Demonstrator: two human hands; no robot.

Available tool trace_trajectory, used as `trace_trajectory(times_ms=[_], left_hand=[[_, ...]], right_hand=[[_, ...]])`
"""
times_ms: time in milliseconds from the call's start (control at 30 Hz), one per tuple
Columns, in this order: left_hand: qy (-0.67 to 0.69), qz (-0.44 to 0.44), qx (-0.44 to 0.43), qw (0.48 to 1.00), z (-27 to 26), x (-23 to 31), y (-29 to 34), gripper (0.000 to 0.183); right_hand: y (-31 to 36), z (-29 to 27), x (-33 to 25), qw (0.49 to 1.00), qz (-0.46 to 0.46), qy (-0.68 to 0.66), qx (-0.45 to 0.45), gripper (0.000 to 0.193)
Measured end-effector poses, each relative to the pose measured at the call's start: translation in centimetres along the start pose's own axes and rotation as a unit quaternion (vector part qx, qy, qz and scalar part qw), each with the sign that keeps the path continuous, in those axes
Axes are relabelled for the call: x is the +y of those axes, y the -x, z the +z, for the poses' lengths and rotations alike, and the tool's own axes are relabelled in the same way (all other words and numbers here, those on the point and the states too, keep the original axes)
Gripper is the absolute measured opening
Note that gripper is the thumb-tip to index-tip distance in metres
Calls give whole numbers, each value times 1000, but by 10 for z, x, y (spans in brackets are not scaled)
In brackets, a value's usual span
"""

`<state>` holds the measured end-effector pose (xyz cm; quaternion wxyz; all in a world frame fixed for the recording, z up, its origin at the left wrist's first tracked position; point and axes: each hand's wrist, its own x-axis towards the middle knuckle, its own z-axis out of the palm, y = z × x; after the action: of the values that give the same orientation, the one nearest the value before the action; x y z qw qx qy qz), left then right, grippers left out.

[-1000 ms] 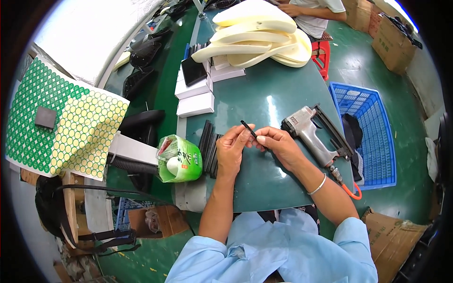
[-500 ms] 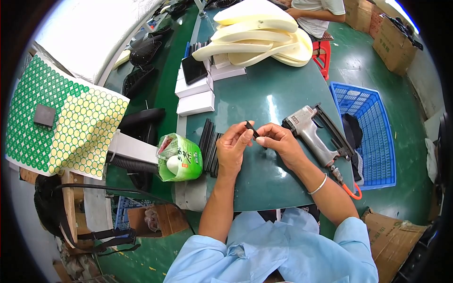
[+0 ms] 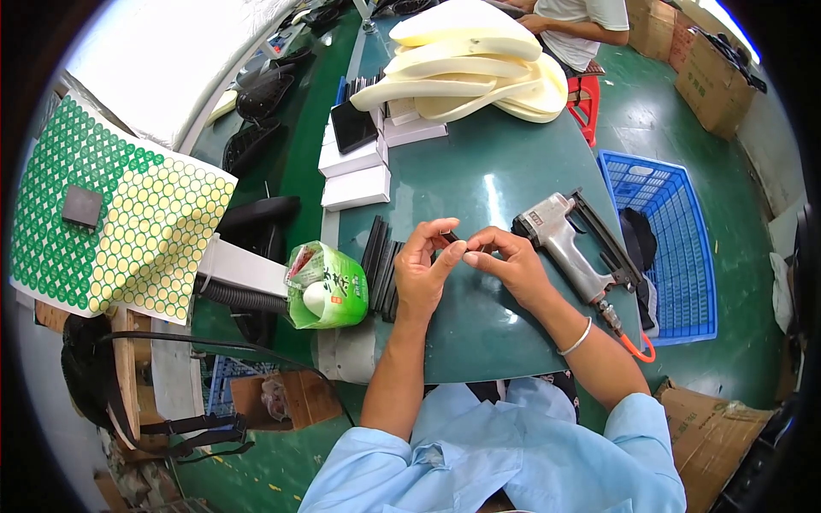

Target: Assembling bicycle saddle components using a pneumatic staple gun and manual fitting on an industrial assembly line.

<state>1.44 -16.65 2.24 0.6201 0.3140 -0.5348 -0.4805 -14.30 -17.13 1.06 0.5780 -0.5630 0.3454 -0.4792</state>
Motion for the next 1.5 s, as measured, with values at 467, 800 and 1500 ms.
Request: trace_trajectory(times_ms=[467, 800, 1500], left_hand=[[7, -31, 22, 999, 0, 4, 2, 24], [52, -1, -8, 999, 0, 4, 0, 25], [32, 43, -43, 998, -4, 6, -1, 19]], right_hand=[[2, 9, -13, 965, -167, 192, 71, 23], [2, 7, -6, 959, -181, 201, 80, 22], [2, 6, -7, 950, -221, 208, 69, 24]])
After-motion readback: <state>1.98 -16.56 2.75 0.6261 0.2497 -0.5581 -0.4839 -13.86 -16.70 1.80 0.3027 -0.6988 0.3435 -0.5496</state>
